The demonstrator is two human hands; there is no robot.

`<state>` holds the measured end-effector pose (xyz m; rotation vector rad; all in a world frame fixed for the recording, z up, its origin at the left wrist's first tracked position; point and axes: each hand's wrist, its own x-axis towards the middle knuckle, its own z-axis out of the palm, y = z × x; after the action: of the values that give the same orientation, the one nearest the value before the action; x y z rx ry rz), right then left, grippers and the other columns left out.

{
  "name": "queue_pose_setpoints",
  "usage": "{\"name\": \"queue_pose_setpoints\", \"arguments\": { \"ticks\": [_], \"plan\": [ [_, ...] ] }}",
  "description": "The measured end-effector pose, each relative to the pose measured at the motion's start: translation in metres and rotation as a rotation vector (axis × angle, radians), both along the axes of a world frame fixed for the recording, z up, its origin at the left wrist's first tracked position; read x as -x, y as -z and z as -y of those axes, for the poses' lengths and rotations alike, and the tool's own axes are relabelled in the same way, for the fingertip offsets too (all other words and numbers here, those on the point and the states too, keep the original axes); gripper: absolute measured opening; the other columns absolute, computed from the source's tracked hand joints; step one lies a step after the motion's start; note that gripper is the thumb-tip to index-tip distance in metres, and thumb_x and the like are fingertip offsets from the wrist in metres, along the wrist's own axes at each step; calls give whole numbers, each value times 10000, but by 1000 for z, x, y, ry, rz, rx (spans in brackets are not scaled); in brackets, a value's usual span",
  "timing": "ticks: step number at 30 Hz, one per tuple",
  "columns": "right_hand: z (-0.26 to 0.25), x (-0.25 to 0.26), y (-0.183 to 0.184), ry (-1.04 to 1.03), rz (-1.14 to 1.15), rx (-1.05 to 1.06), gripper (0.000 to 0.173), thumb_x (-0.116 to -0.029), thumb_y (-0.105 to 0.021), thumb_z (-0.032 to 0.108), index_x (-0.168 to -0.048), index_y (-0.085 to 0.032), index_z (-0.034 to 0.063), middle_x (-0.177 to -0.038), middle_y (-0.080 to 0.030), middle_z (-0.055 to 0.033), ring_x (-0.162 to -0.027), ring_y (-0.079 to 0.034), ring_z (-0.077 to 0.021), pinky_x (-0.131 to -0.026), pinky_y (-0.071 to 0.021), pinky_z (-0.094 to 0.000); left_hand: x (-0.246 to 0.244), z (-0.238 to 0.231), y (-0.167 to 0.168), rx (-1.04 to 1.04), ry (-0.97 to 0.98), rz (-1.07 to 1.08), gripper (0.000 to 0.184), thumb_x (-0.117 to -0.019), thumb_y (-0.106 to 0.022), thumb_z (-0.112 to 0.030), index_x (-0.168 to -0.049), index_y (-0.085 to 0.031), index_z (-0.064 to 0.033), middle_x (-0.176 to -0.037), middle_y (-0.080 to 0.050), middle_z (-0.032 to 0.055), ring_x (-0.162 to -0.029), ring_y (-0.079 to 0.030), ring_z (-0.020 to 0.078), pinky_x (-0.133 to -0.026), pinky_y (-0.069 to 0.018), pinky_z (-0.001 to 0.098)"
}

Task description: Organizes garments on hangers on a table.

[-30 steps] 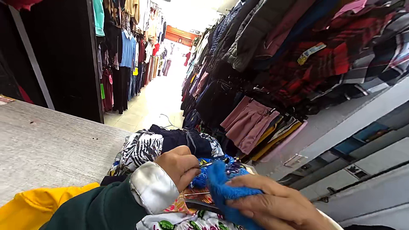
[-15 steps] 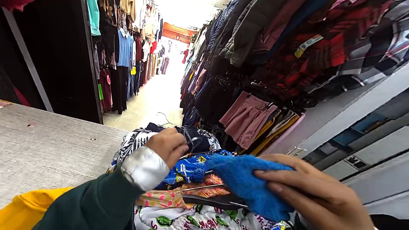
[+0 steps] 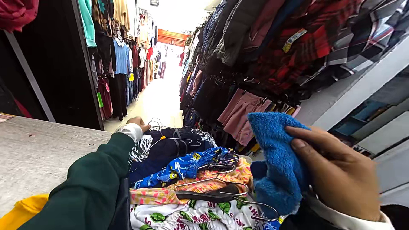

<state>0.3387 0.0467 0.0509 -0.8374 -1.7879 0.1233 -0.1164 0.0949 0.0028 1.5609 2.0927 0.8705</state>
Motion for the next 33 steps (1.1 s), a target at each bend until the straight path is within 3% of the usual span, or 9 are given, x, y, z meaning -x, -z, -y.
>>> {"name": "queue_pose_setpoints", "arguments": {
  "ticks": [2,5,8,10,13,19,24,29,33],
  "plan": [
    [0,5,-4,-35,24,-32,323,-988,-601,230,-1262,-706,94,-1278,-672,-59,-1119,-667,-180,-943,-578,-357,-26,27,-25,-185,94,-114,387,-1008,-655,-199,-1248,-615,102,-1248,-611,327,-1195,-599,467,-1047,-459,607],
    [7,14,-3,-71,42,2,310,-992,-595,195,-1268,-709,112,-1280,-668,-32,-1085,-678,-171,-890,-600,-342,-79,81,-27,-382,452,-219,204,-969,-676,-140,-1037,-728,45,-984,-717,212,-958,-704,348,-896,-558,546],
    [13,22,-2,-227,112,-9,293,-967,-620,195,-1223,-725,97,-1283,-664,-56,-1104,-674,-224,-895,-608,-380,-110,109,-3,-45,733,-163,316,-960,-705,-212,-1143,-699,45,-1079,-700,227,-1026,-684,368,-933,-533,576],
    [14,28,1,-441,251,-22,253,-930,-693,245,-1149,-762,138,-1258,-676,-51,-1121,-662,-230,-925,-597,-381,-121,113,-17,271,706,-205,419,-1028,-632,-234,-1341,-596,43,-1317,-615,260,-1247,-588,389,-1086,-427,541],
    [3,39,8,-564,483,74,232,-962,-687,267,-1156,-776,174,-1263,-695,-41,-1178,-653,-192,-1010,-563,-355,-125,120,-39,400,683,-227,435,-1065,-558,-184,-1406,-527,85,-1438,-529,305,-1369,-496,426,-1157,-350,528],
    [-17,38,10,-44,321,-57,278,-957,-631,256,-1162,-765,126,-1247,-678,-107,-1136,-658,-216,-944,-568,-385,-102,106,-19,215,785,-75,410,-1028,-635,-227,-1215,-597,136,-1150,-635,307,-1088,-622,409,-995,-465,521],
    [-3,57,7,-378,239,-100,212,-960,-673,249,-1124,-778,165,-1212,-697,-62,-1164,-644,-173,-1024,-536,-334,-92,102,-29,104,533,-11,385,-1078,-517,-188,-1231,-598,156,-1215,-627,326,-1175,-608,412,-1053,-442,491],
    [-37,51,29,-188,337,12,243,-971,-637,247,-1149,-768,147,-1215,-699,-71,-1121,-668,-196,-937,-575,-389,-96,109,-17,-28,561,-6,348,-1065,-529,-180,-1161,-618,142,-1127,-642,300,-1056,-636,383,-971,-487,468],
    [-26,80,26,-642,428,136,235,-1013,-614,263,-1153,-758,140,-1230,-707,-45,-1209,-628,-152,-1066,-507,-356,-95,109,-13,-112,580,-18,343,-1053,-538,-177,-1120,-631,146,-1078,-651,302,-1003,-647,389,-932,-503,470]
  ]
}}
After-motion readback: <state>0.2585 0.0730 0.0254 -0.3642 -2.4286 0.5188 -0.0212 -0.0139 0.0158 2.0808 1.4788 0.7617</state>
